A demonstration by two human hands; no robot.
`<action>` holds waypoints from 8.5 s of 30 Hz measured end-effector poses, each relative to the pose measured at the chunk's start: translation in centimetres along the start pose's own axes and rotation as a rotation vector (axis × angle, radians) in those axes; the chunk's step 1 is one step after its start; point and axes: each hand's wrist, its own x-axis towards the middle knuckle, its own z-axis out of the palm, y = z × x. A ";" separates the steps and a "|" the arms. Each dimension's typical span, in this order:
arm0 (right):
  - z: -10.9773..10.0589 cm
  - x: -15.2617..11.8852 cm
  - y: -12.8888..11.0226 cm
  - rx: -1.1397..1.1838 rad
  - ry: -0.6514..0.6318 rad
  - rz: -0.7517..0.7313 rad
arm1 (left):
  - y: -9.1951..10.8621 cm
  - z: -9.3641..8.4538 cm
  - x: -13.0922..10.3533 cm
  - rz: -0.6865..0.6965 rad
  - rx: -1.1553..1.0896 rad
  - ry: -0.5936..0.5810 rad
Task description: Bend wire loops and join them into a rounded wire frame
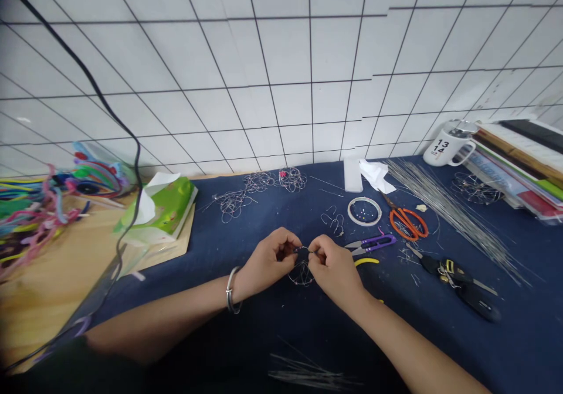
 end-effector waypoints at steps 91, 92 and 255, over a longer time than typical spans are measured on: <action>-0.5 3.7 2.3 -0.708 -0.182 -0.148 | -0.9 -4.1 2.5 -0.129 -0.048 -0.462; -0.5 3.7 2.2 -0.700 -0.179 -0.147 | -1.0 -4.0 2.4 -0.129 -0.050 -0.466; -1.4 1.2 -1.1 -0.084 -0.030 -0.281 | -1.0 -2.5 1.8 -0.265 -0.379 -0.516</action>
